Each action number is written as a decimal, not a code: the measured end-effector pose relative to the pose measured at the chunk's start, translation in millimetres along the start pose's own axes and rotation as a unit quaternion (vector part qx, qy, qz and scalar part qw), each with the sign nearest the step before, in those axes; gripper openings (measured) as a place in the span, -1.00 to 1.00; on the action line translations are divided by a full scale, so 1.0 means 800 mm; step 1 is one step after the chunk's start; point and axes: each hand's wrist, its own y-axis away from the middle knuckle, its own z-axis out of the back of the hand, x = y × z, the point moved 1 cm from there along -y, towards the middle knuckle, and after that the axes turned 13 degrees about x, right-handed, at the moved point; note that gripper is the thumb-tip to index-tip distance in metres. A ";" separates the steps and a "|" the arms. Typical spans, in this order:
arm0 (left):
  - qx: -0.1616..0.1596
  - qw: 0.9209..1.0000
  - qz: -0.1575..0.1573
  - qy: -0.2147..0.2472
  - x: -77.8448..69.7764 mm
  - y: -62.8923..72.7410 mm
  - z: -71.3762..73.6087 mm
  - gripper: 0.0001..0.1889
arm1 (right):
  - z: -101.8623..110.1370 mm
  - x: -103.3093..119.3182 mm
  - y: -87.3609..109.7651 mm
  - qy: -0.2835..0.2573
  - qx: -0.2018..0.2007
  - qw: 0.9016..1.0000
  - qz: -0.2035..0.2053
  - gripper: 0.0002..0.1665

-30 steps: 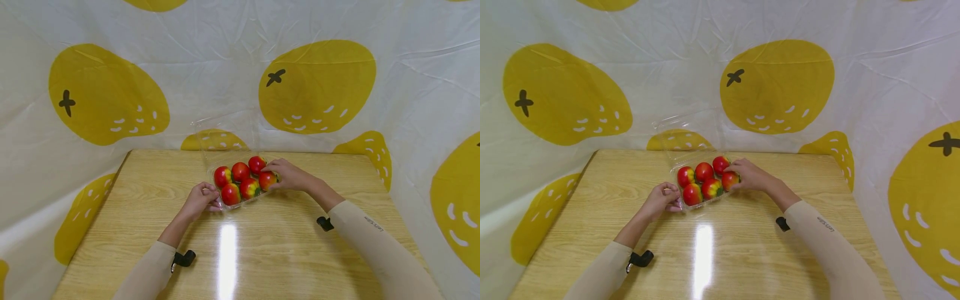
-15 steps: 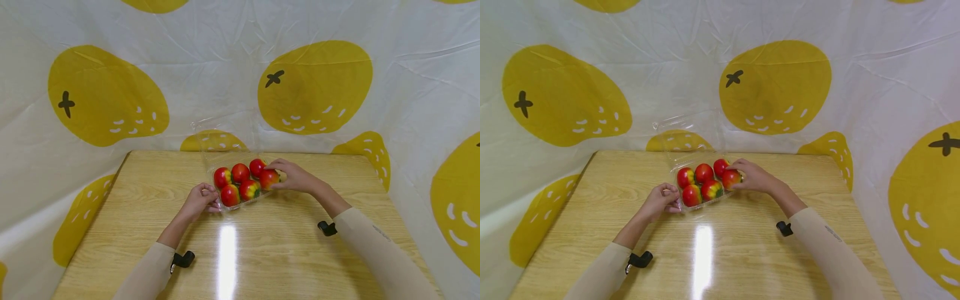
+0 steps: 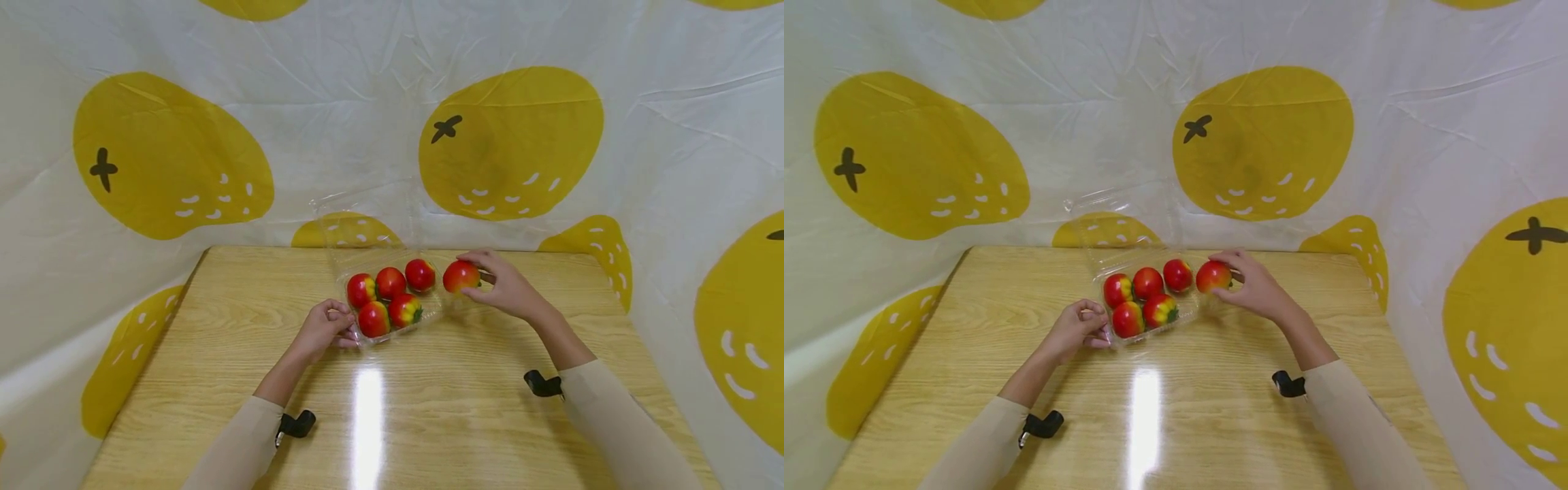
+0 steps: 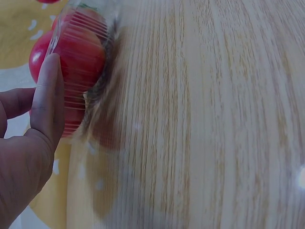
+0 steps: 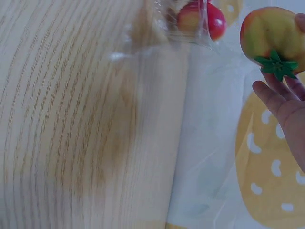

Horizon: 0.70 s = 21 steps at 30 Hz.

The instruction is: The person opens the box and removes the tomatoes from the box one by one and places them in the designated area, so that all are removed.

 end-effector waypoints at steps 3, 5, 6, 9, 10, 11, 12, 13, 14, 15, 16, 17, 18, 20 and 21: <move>0.000 1.000 0.001 -0.001 -0.001 0.000 0.001 -0.81 | 0.008 0.001 0.009 -0.001 -0.021 1.000 -0.012 -0.30; 0.001 1.000 0.002 -0.003 -0.002 0.000 0.001 -0.81 | 0.014 0.001 0.015 0.000 -0.034 0.999 -0.018 -0.30; 0.000 1.000 0.004 -0.002 -0.002 0.001 0.001 -0.81 | 0.017 0.001 0.018 0.002 -0.040 0.999 -0.020 -0.30; 0.001 1.000 0.004 -0.006 -0.003 0.001 0.001 -0.80 | 0.027 0.000 0.025 0.009 -0.054 0.998 -0.026 -0.30; 0.001 1.000 0.003 -0.005 -0.003 0.001 0.001 -0.81 | 0.031 0.000 0.027 0.010 -0.058 0.998 -0.027 -0.30; 0.002 1.000 0.003 -0.005 -0.003 0.001 0.001 -0.81 | 0.035 0.000 0.029 0.008 -0.061 0.998 -0.029 -0.29; 0.002 1.000 0.002 -0.005 -0.003 0.001 0.001 -0.81 | 0.039 -0.001 0.031 0.007 -0.065 0.997 -0.030 -0.28; 0.003 1.000 0.001 -0.005 -0.002 0.000 0.001 -0.81 | 0.043 -0.001 0.032 0.003 -0.068 0.997 -0.031 -0.27; 0.004 1.000 0.000 -0.004 -0.002 0.000 0.001 -0.80 | 0.046 -0.002 0.033 -0.002 -0.071 0.997 -0.034 -0.26; 0.004 1.000 0.000 -0.004 -0.001 0.000 0.002 -0.80 | 0.050 -0.003 0.034 -0.006 -0.074 0.997 -0.036 -0.26; 0.004 1.000 -0.001 -0.004 -0.001 0.000 0.002 -0.80 | 0.054 -0.004 0.035 -0.009 -0.078 0.996 -0.039 -0.26; 0.005 1.000 -0.001 -0.004 -0.001 0.000 0.002 -0.79 | 0.058 -0.005 0.037 -0.009 -0.083 0.996 -0.043 -0.25; 0.006 1.000 -0.001 -0.005 -0.001 0.000 0.001 -0.79 | 0.062 -0.007 0.038 -0.007 -0.087 0.995 -0.046 -0.26; 0.004 1.000 0.000 -0.005 -0.001 0.001 0.001 -0.79 | 0.071 -0.012 0.039 0.002 -0.096 0.994 -0.053 -0.26; 0.003 1.000 0.001 -0.006 -0.001 0.001 0.000 -0.79 | 0.075 -0.015 0.040 0.006 -0.102 0.993 -0.056 -0.27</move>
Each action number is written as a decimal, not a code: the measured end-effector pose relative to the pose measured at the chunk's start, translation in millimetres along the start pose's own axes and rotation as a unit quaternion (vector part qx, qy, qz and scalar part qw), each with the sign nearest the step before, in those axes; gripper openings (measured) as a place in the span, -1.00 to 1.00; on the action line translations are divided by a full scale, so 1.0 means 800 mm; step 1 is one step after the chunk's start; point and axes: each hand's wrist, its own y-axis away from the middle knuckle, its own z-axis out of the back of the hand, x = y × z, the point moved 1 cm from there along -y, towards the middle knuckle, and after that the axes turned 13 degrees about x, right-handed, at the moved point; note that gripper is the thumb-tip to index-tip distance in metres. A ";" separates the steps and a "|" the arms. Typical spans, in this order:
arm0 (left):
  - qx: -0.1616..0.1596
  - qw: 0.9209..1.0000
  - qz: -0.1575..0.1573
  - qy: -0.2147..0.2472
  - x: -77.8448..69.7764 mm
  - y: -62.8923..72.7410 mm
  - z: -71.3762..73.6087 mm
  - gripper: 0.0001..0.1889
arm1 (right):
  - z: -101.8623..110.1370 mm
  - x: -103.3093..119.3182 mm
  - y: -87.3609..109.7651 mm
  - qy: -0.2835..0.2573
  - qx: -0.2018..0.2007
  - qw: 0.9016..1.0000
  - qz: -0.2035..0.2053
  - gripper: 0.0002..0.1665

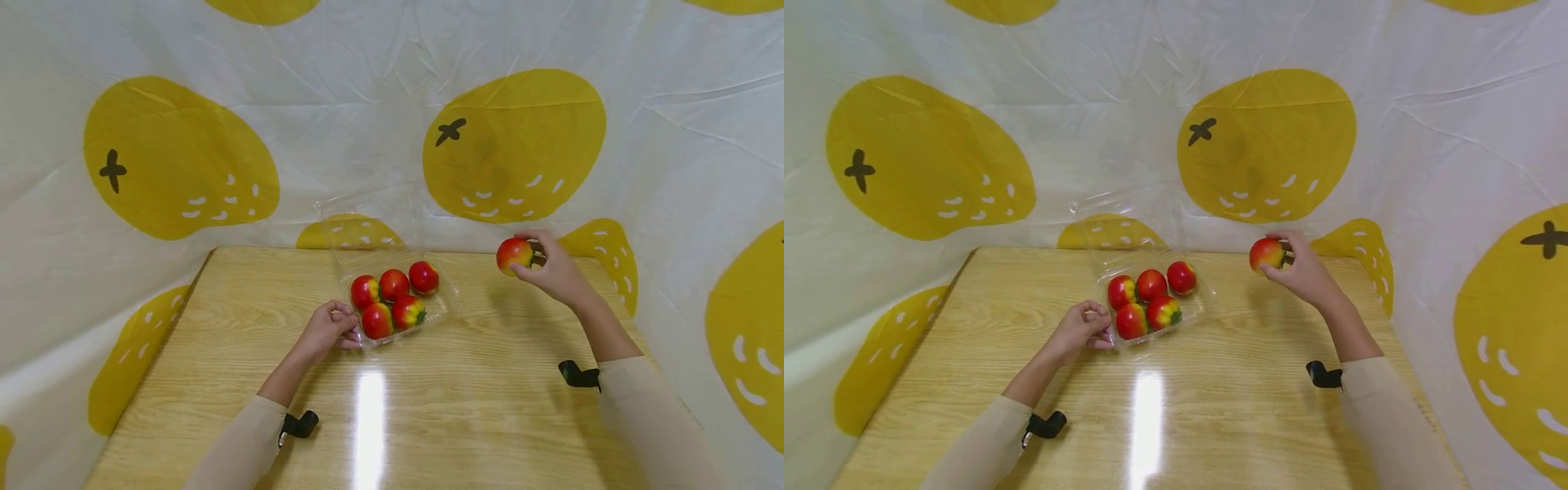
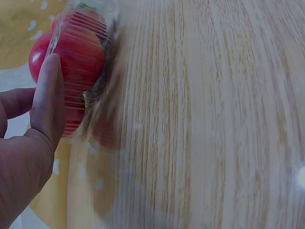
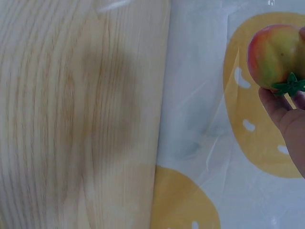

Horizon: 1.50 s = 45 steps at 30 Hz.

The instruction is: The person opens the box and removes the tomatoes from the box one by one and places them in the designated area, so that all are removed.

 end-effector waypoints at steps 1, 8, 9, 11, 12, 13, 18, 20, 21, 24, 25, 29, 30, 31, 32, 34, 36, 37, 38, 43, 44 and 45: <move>0.000 1.000 0.000 0.000 0.000 0.000 -0.001 -0.79 | 0.004 -0.003 -0.001 0.006 -0.006 1.000 -0.004 -0.27; -0.001 1.000 -0.002 0.002 0.001 -0.001 -0.001 -0.80 | 0.032 -0.027 -0.004 0.029 -0.027 0.999 -0.037 -0.25; 0.000 1.000 -0.001 0.002 0.001 -0.001 -0.001 -0.80 | 0.035 -0.031 -0.004 0.031 -0.028 0.998 -0.045 -0.24; 0.002 1.000 -0.002 0.000 0.001 -0.001 -0.001 -0.79 | 0.040 -0.038 -0.004 0.034 -0.028 0.997 -0.064 -0.21; 0.004 1.000 -0.002 -0.001 0.001 -0.001 -0.001 -0.79 | 0.042 -0.042 -0.004 0.036 -0.027 0.996 -0.074 -0.19; 0.003 1.000 -0.002 -0.001 0.001 -0.001 -0.001 -0.79 | 0.043 -0.046 -0.005 0.039 -0.027 0.995 -0.085 -0.17; 0.002 1.000 0.000 -0.002 0.001 -0.001 0.000 -0.80 | 0.045 -0.064 -0.010 0.057 -0.027 0.991 -0.121 -0.13; 0.000 1.000 0.001 -0.001 0.001 -0.001 0.000 -0.80 | 0.043 -0.073 -0.015 0.070 -0.022 0.989 -0.129 -0.13; -0.001 1.000 0.002 0.000 0.002 -0.002 0.000 -0.81 | 0.041 -0.077 -0.017 0.079 -0.018 0.988 -0.132 -0.13; -0.003 1.000 0.001 0.001 0.002 -0.002 0.000 -0.81 | 0.035 -0.091 -0.027 0.105 -0.003 0.986 -0.132 -0.15; -0.003 1.000 0.002 0.002 0.001 -0.002 0.000 -0.81 | 0.033 -0.096 -0.031 0.112 0.001 0.985 -0.128 -0.16; 0.000 1.000 -0.001 -0.001 0.001 -0.001 0.000 -0.80 | 0.024 -0.113 -0.044 0.139 0.011 0.984 -0.113 -0.20; 0.001 1.000 -0.001 -0.001 0.000 -0.001 0.000 -0.80 | 0.021 -0.116 -0.047 0.141 0.013 0.984 -0.112 -0.20; 0.001 1.000 0.000 -0.001 0.000 -0.001 0.000 -0.81 | 0.018 -0.119 -0.049 0.142 0.017 0.983 -0.112 -0.20; 0.001 1.000 0.002 -0.001 0.000 -0.001 0.000 -0.81 | 0.015 -0.121 -0.051 0.147 0.021 0.982 -0.115 -0.19; 0.002 1.000 0.004 0.001 0.000 -0.001 0.001 -0.81 | 0.009 -0.125 -0.055 0.146 0.030 0.981 -0.125 -0.19; 0.004 1.000 0.004 0.001 0.000 -0.001 0.001 -0.81 | 0.003 -0.128 -0.059 0.143 0.033 0.980 -0.134 -0.19; 0.004 1.000 0.003 0.000 0.001 -0.001 0.001 -0.81 | 0.000 -0.129 -0.061 0.142 0.031 0.980 -0.138 -0.19; 0.005 1.000 0.003 0.000 0.001 -0.001 0.002 -0.81 | -0.002 -0.130 -0.062 0.138 0.028 0.980 -0.143 -0.19; 0.008 1.000 0.000 -0.002 0.001 -0.002 0.002 -0.81 | -0.012 -0.134 -0.067 0.123 0.016 0.978 -0.168 -0.18; 0.009 1.000 0.000 -0.002 0.002 -0.003 0.002 -0.81 | -0.014 -0.135 -0.068 0.119 0.017 0.978 -0.173 -0.17; 0.009 1.000 -0.001 -0.003 0.002 -0.003 0.002 -0.81 | -0.015 -0.136 -0.068 0.118 0.018 0.977 -0.177 -0.16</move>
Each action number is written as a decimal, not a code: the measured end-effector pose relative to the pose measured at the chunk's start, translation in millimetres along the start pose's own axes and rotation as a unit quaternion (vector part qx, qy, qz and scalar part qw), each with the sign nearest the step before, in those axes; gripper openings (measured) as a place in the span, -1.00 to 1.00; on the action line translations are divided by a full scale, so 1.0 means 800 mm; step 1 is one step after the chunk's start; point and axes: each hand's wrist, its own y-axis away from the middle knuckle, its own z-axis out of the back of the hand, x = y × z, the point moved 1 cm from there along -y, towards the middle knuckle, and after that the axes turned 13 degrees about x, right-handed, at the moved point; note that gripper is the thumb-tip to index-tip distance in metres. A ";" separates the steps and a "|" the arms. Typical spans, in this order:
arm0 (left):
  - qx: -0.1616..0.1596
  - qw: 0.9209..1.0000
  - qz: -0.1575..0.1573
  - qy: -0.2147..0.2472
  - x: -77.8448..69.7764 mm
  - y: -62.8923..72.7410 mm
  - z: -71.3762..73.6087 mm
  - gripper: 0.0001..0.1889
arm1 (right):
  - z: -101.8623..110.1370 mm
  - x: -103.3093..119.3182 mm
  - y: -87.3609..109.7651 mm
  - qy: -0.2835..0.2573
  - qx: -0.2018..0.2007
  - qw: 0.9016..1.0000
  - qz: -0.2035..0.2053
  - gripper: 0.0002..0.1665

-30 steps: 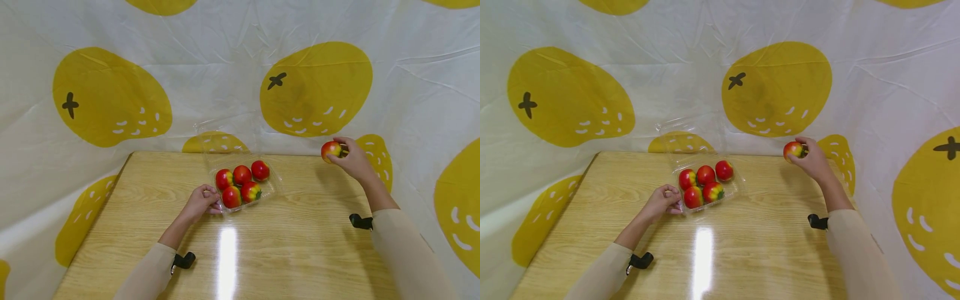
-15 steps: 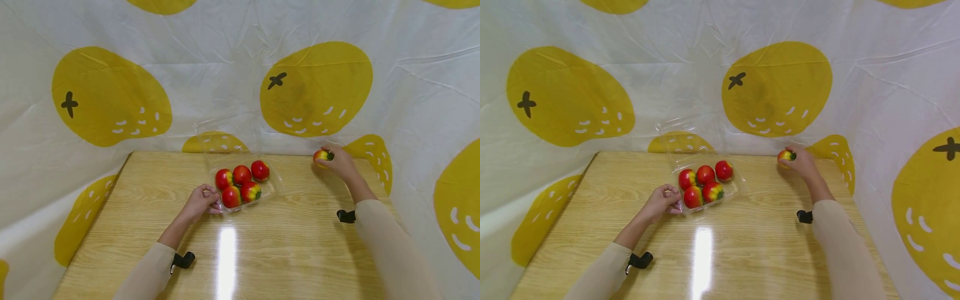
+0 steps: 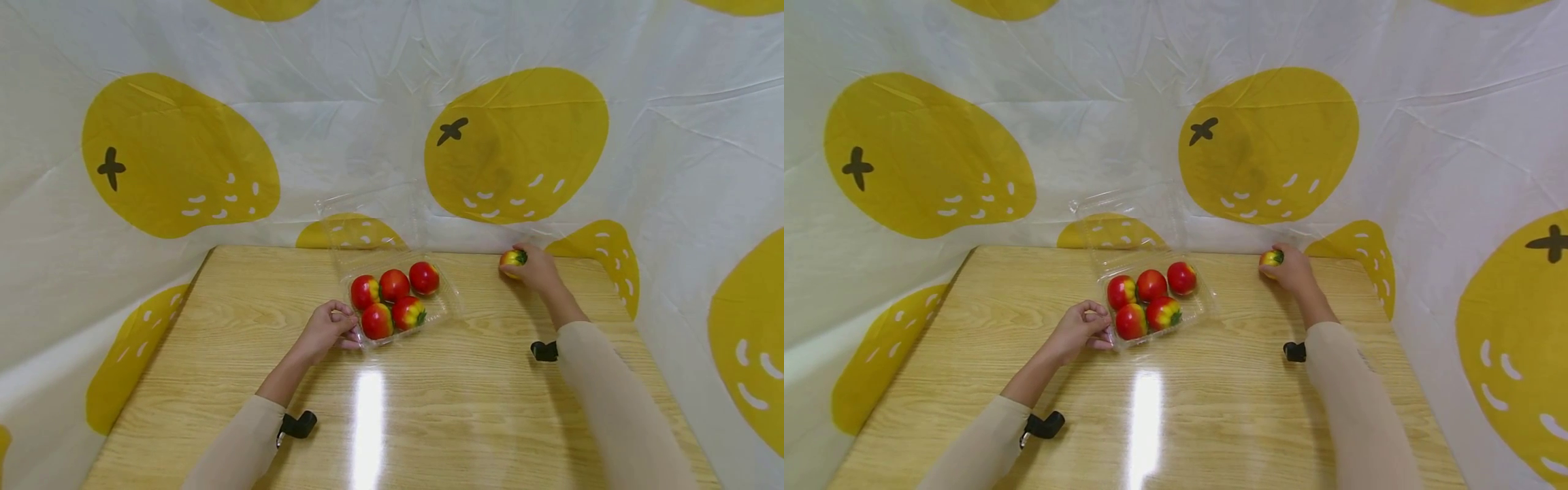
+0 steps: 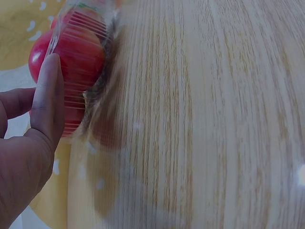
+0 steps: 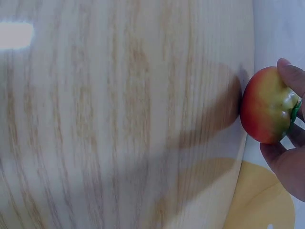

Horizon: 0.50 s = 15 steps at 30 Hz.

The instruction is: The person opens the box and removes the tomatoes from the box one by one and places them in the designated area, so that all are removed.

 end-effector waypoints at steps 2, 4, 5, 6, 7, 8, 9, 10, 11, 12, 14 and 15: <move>0.000 1.000 0.000 0.001 0.000 -0.001 0.000 -0.81 | -0.003 -0.001 -0.001 -0.005 0.002 1.000 -0.007 -0.14; -0.001 1.000 -0.001 0.000 0.000 -0.001 -0.001 -0.81 | -0.005 -0.003 -0.002 -0.015 0.003 1.000 -0.007 -0.14; -0.001 1.000 -0.001 0.000 0.000 0.000 -0.001 -0.81 | -0.006 -0.003 -0.002 -0.021 0.004 1.000 -0.005 -0.14; -0.001 1.000 -0.001 -0.001 0.000 0.000 -0.001 -0.81 | -0.007 -0.003 -0.002 -0.025 0.005 1.000 -0.003 -0.14; -0.001 1.000 -0.001 -0.001 -0.001 0.000 -0.001 -0.81 | -0.009 -0.003 -0.002 -0.031 0.006 0.999 0.000 -0.13; -0.001 1.000 -0.002 -0.002 -0.001 0.001 -0.001 -0.81 | -0.010 -0.003 -0.002 -0.036 0.008 0.999 0.003 -0.13; -0.001 1.000 -0.003 -0.002 -0.001 0.001 -0.001 -0.80 | -0.012 -0.004 -0.002 -0.039 0.007 0.999 0.006 -0.13; -0.001 1.000 -0.004 -0.003 -0.001 0.001 -0.001 -0.80 | -0.014 -0.003 -0.002 -0.042 0.008 0.999 0.008 -0.12; 0.000 1.000 -0.004 -0.003 -0.001 0.001 -0.001 -0.80 | -0.015 -0.003 -0.002 -0.045 0.008 0.999 0.008 -0.11; 0.001 1.000 -0.005 -0.004 -0.001 0.001 -0.002 -0.79 | -0.016 -0.004 -0.002 -0.048 0.008 0.999 0.008 -0.09; 0.000 1.000 -0.006 -0.004 -0.001 0.002 -0.002 -0.79 | -0.019 -0.004 -0.003 -0.050 0.008 0.999 0.003 -0.06; 0.000 1.000 -0.006 -0.004 -0.001 0.002 -0.002 -0.79 | -0.020 -0.003 -0.002 -0.052 0.009 0.999 0.001 -0.05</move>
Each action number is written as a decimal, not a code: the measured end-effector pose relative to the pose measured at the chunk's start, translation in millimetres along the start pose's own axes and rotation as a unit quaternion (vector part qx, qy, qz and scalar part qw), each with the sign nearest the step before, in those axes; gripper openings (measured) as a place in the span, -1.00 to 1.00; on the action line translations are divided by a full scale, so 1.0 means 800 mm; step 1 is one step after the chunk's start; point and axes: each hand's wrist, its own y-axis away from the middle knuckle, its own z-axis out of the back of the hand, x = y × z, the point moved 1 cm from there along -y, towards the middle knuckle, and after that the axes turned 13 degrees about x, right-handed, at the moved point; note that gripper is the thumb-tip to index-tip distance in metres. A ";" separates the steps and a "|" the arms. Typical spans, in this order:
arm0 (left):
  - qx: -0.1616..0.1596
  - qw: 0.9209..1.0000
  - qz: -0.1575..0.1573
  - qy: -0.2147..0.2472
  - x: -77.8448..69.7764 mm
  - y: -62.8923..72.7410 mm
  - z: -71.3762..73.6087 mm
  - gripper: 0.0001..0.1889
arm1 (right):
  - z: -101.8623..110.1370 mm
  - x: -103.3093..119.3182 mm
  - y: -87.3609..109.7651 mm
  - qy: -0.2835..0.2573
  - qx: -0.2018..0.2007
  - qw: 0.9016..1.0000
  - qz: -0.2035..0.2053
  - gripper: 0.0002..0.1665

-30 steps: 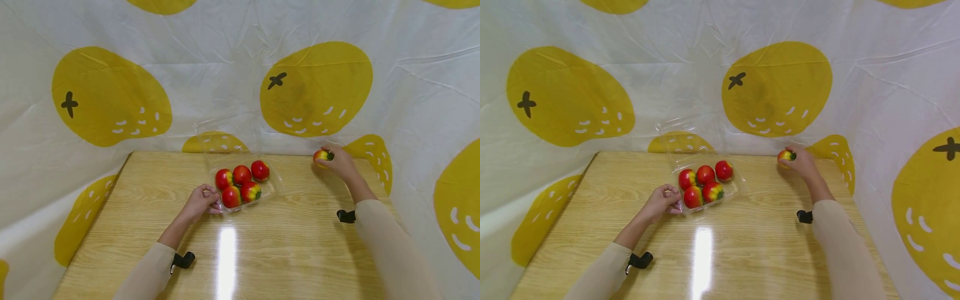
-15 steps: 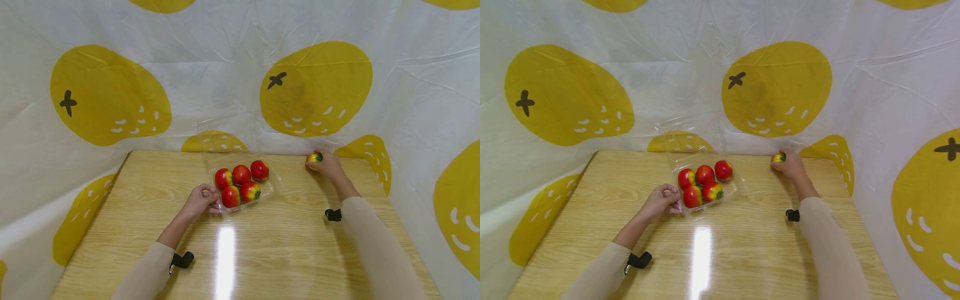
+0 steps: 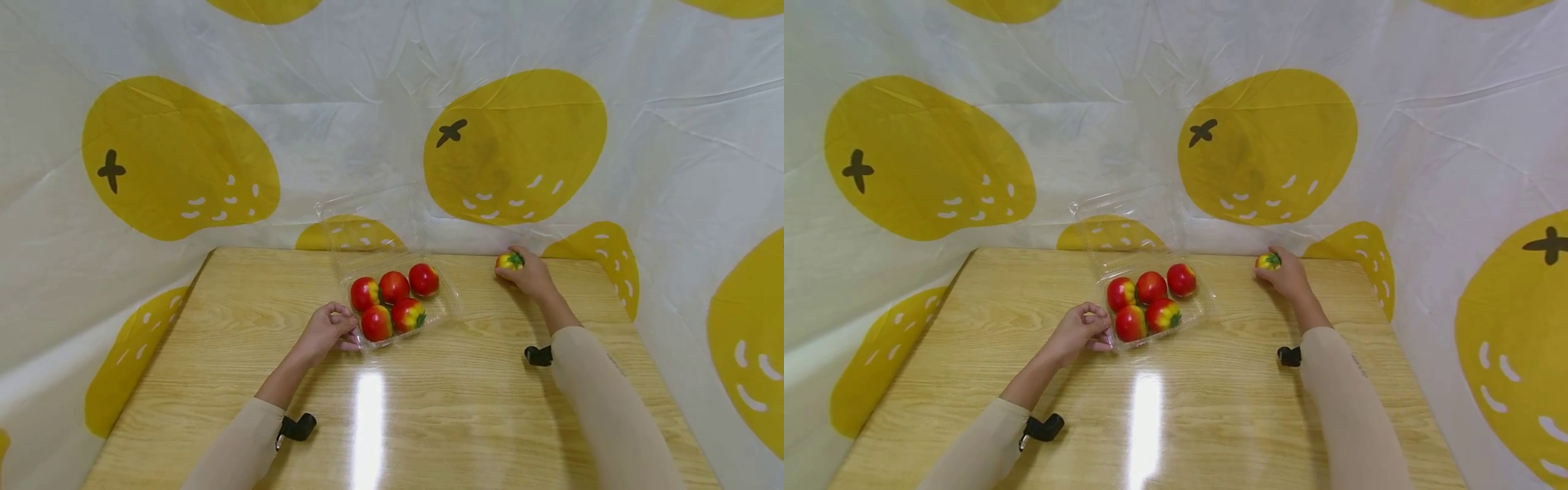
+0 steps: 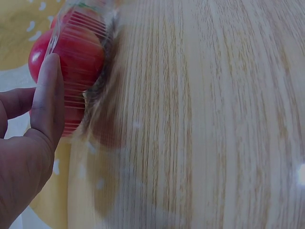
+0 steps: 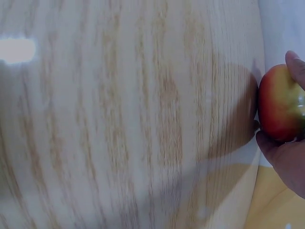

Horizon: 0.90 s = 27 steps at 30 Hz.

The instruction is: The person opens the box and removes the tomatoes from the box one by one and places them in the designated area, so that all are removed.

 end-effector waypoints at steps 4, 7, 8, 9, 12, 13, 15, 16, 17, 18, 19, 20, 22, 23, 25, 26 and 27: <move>0.002 1.000 0.000 0.003 0.000 0.000 0.000 -0.79 | -0.001 0.001 0.002 -0.002 0.005 1.000 -0.009 0.00; 0.005 1.000 -0.003 0.005 0.000 0.000 0.000 -0.79 | -0.001 0.002 0.003 -0.004 0.009 1.000 -0.014 0.02; 0.005 1.000 -0.003 0.005 0.000 -0.001 0.000 -0.79 | 0.000 0.001 0.003 -0.005 0.010 1.000 -0.015 0.02; 0.006 1.000 -0.003 0.005 0.000 -0.001 0.000 -0.79 | 0.000 0.001 0.003 -0.006 0.011 1.000 -0.015 0.03; 0.006 1.000 -0.002 0.004 0.000 0.000 0.001 -0.79 | 0.000 0.000 0.003 -0.009 0.013 1.000 -0.015 0.05; 0.006 1.000 -0.002 0.003 -0.001 0.000 0.001 -0.78 | -0.001 -0.001 0.003 -0.009 0.014 1.000 -0.015 0.05; 0.006 1.000 -0.001 0.002 -0.001 0.000 0.000 -0.78 | -0.001 -0.002 0.003 -0.009 0.016 1.000 -0.014 0.06; 0.006 1.000 -0.001 0.002 -0.001 0.000 0.000 -0.79 | -0.001 -0.002 0.002 -0.011 0.017 1.000 -0.015 0.06; 0.006 1.000 -0.001 0.002 -0.002 0.000 0.000 -0.79 | -0.001 -0.003 0.002 -0.011 0.018 1.000 -0.015 0.05; 0.005 1.000 -0.001 0.002 -0.002 0.000 0.000 -0.79 | -0.001 -0.003 0.002 -0.011 0.018 1.000 -0.016 0.06; 0.005 1.000 0.000 0.002 -0.002 0.000 0.000 -0.79 | -0.001 -0.003 0.002 -0.012 0.019 1.000 -0.017 0.06; 0.003 1.000 0.000 0.002 -0.002 0.000 0.000 -0.80 | -0.001 -0.004 0.002 -0.012 0.020 1.000 -0.018 0.07; 0.002 1.000 0.000 0.001 -0.002 0.000 0.000 -0.80 | -0.001 -0.004 0.002 -0.015 0.021 0.999 -0.019 0.08; 0.000 1.000 0.001 0.001 -0.002 -0.001 0.000 -0.80 | -0.002 -0.004 0.002 -0.017 0.020 0.999 -0.019 0.09; -0.003 1.000 0.004 0.002 -0.002 -0.001 0.000 -0.81 | -0.002 -0.005 0.003 -0.019 0.019 0.999 -0.018 0.11; -0.005 1.000 0.005 0.002 -0.002 -0.001 0.000 -0.81 | -0.002 -0.005 0.003 -0.019 0.019 1.000 -0.016 0.12; -0.005 1.000 0.006 0.001 -0.002 -0.001 0.000 -0.81 | -0.002 -0.005 0.003 -0.020 0.017 1.000 -0.015 0.12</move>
